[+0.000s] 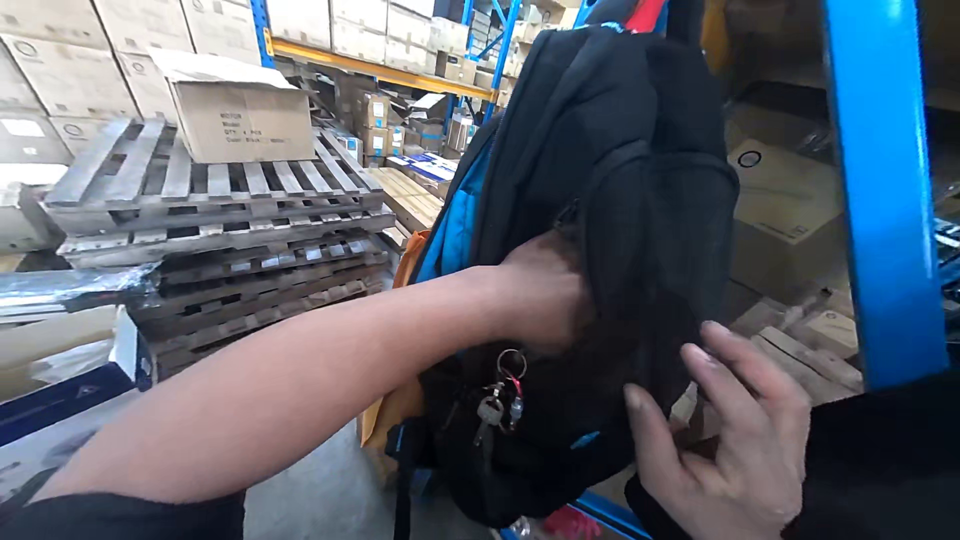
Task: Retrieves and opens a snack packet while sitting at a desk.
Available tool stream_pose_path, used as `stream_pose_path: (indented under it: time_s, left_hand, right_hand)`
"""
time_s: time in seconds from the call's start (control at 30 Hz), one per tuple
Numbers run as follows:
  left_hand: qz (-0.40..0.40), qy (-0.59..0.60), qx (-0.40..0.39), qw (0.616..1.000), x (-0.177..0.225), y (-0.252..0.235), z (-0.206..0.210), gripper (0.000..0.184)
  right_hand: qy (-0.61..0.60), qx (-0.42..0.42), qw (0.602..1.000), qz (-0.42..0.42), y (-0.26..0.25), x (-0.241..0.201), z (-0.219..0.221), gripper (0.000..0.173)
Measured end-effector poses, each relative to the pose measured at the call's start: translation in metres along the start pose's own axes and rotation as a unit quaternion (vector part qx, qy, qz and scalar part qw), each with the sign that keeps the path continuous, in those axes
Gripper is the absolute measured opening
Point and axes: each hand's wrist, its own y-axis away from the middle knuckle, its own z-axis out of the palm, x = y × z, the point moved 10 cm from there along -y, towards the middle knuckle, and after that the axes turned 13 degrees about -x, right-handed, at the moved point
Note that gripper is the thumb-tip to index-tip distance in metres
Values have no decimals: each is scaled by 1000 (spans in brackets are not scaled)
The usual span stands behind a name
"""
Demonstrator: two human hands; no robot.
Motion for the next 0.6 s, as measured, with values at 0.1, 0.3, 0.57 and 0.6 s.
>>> stream_pose_path:
  time_s: [0.1,0.3,0.57,0.6]
  left_hand:
    - [-36,106,-59,992,-19,8,4,18]
    - [31,325,72,942,-33,37,3,35]
    - [-38,300,-64,951,-35,40,25,30]
    - [-34,320,-21,947,-36,44,21,32]
  right_hand:
    - [-23,1,1000,16,5,-3,1,44]
    - [-22,-64,997,29,-2,-27,33,69]
    - [2,-56,997,49,-8,-34,47,68]
    - [5,-56,997,52,-8,-33,48,67]
